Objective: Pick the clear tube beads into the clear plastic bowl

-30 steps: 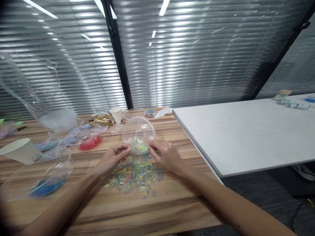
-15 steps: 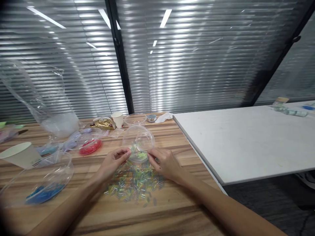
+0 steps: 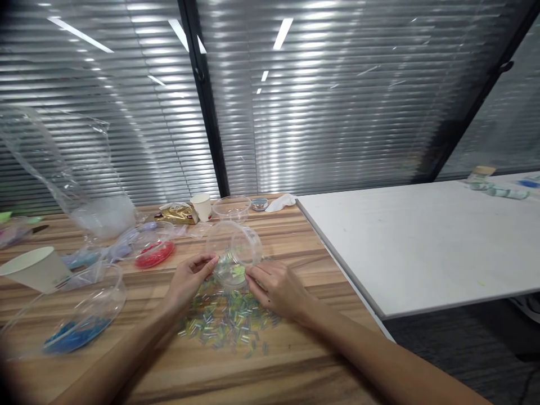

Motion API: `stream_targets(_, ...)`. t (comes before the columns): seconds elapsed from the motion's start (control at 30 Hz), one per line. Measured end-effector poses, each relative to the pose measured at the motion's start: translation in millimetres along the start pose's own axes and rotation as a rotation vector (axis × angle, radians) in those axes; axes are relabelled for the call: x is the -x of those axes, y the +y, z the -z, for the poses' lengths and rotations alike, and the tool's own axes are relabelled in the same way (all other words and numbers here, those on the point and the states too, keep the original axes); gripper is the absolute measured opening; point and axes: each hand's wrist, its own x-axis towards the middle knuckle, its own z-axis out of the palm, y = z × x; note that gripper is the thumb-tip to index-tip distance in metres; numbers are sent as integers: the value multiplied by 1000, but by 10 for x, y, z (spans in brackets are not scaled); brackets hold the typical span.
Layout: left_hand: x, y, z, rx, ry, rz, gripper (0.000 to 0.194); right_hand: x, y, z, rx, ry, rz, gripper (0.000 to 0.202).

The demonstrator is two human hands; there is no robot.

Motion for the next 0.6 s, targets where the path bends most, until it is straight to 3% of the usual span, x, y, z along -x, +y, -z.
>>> stream_targets(0.33,4,-4,35,14,-47,6,43,-19,55,32,-48,51,-30,15)
stream_targets(0.4,7,-5,37,-53,-44,-65,36,-20,40,34,-41,50,-19,15)
stream_targets(0.6,76,-16,-12,-427,-108,-453,15,-21,-36,25,-7,-7,11,16)
